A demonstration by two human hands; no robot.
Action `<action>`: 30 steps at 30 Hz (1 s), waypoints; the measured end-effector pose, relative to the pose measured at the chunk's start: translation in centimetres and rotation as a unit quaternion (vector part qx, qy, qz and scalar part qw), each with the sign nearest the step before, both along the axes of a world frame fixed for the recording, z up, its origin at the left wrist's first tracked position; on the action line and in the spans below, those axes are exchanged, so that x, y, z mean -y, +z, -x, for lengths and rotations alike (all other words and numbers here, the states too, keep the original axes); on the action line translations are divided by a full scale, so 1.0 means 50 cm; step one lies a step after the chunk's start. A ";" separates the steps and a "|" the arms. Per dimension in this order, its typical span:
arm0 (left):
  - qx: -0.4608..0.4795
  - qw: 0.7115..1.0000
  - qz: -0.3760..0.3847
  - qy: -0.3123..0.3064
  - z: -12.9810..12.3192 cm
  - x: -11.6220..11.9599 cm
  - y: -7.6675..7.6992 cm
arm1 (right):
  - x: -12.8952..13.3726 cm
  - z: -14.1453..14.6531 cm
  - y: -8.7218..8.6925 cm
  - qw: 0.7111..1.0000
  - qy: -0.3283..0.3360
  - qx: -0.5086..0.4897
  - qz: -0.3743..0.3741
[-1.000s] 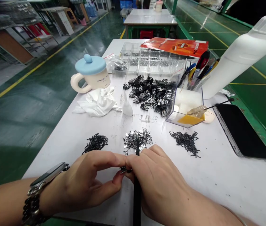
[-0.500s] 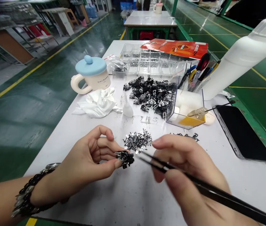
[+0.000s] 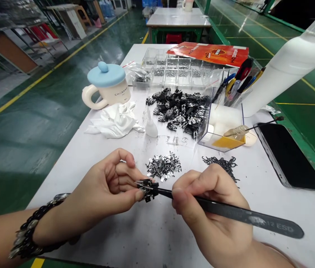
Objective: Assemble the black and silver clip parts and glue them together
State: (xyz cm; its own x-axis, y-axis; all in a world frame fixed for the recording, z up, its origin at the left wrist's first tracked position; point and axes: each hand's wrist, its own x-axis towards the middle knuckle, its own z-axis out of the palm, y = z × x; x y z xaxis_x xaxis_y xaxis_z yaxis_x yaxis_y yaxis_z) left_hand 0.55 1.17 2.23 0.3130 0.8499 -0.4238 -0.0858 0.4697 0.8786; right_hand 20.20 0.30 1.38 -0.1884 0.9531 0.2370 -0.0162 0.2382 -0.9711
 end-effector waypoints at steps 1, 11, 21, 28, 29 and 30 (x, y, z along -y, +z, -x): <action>-0.002 1.000 0.001 -0.001 0.000 0.000 0.000 | -0.001 0.000 -0.001 1.000 0.002 -0.001 0.001; -0.019 1.000 -0.016 -0.006 -0.001 0.004 -0.002 | 0.000 0.008 -0.001 0.999 -0.033 -0.003 0.016; 0.028 0.999 0.035 -0.009 0.002 -0.006 -0.001 | 0.000 0.008 -0.006 0.995 -0.016 -0.063 0.070; 0.076 0.995 0.054 -0.026 0.005 -0.011 -0.001 | 0.005 0.001 -0.013 0.995 0.009 -0.077 0.061; 0.078 0.996 0.044 -0.030 0.005 -0.009 -0.002 | 0.006 0.000 -0.012 0.996 0.007 -0.069 0.053; 0.076 0.996 0.032 -0.034 0.005 -0.008 -0.003 | 0.008 -0.001 -0.009 0.997 0.004 -0.062 0.045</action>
State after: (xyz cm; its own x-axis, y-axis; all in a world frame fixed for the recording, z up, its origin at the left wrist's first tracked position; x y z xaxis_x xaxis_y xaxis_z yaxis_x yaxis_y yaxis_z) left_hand 0.28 1.58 2.09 0.4340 0.7968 -0.4204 -0.1805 0.5341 0.8259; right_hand 20.24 -0.08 0.92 -0.1712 0.9700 0.1728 -0.1387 0.1500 -0.9789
